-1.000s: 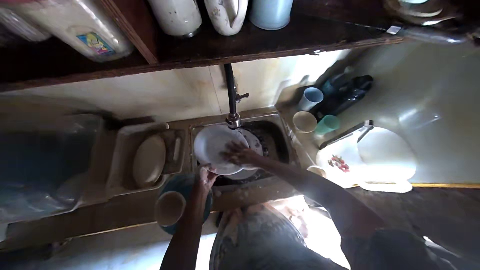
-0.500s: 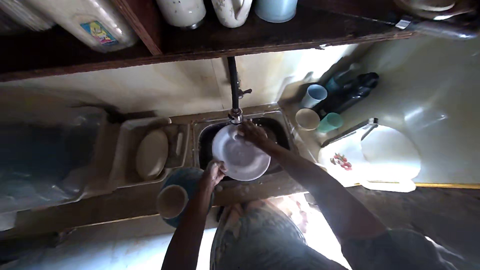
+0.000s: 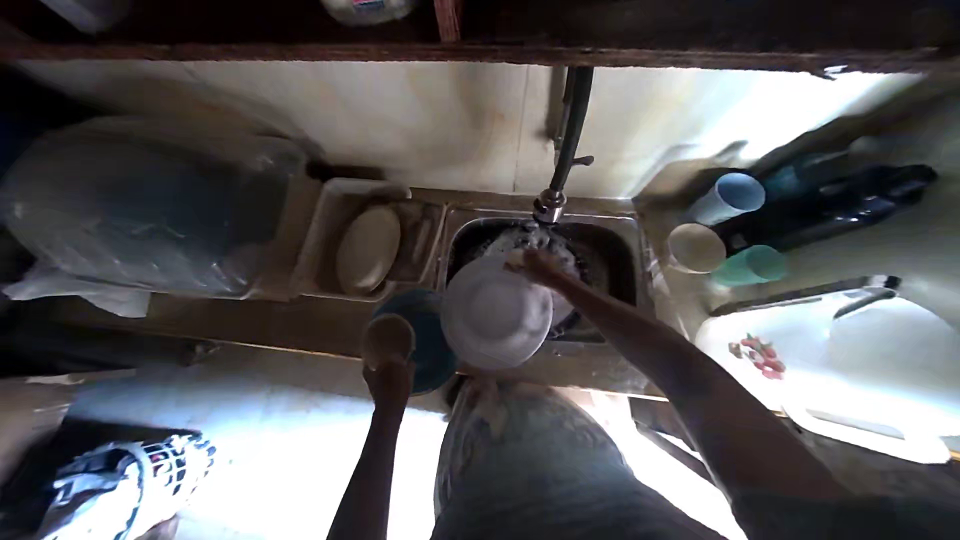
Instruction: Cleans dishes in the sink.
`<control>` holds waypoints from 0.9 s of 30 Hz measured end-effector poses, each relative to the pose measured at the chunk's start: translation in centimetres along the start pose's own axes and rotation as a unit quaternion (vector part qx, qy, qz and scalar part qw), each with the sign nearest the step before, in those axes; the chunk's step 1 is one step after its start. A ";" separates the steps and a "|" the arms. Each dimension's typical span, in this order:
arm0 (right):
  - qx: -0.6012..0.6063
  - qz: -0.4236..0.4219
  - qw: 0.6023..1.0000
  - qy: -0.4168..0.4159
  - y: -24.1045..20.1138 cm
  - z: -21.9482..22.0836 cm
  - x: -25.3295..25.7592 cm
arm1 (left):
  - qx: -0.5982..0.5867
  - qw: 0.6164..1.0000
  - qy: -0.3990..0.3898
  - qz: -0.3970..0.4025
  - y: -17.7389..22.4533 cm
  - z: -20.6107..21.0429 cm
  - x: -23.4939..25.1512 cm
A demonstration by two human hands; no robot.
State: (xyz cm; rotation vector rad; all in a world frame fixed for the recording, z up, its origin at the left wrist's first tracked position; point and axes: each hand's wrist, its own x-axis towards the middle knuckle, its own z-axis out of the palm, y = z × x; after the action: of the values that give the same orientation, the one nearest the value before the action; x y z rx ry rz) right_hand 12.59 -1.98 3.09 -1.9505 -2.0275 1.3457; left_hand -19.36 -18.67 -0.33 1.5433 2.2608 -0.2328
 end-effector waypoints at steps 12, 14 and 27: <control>0.216 -0.009 0.976 -0.015 -4.2 9.3 -0.8 | 0.006 0.995 0.036 0.092 1.7 -1.8 -0.1; 0.284 0.037 0.958 0.011 -1.2 7.2 -0.3 | -0.041 0.973 0.104 0.200 3.9 -1.7 0.3; 0.401 0.251 0.853 0.222 12.8 2.9 -16.0 | 0.141 0.927 -0.184 0.294 25.2 7.0 13.3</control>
State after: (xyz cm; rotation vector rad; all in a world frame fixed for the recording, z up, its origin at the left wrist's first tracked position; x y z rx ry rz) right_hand 24.71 -18.70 2.31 -2.0948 -0.5891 1.3106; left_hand 1.28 -0.16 -10.00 2.0425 1.4473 -0.6307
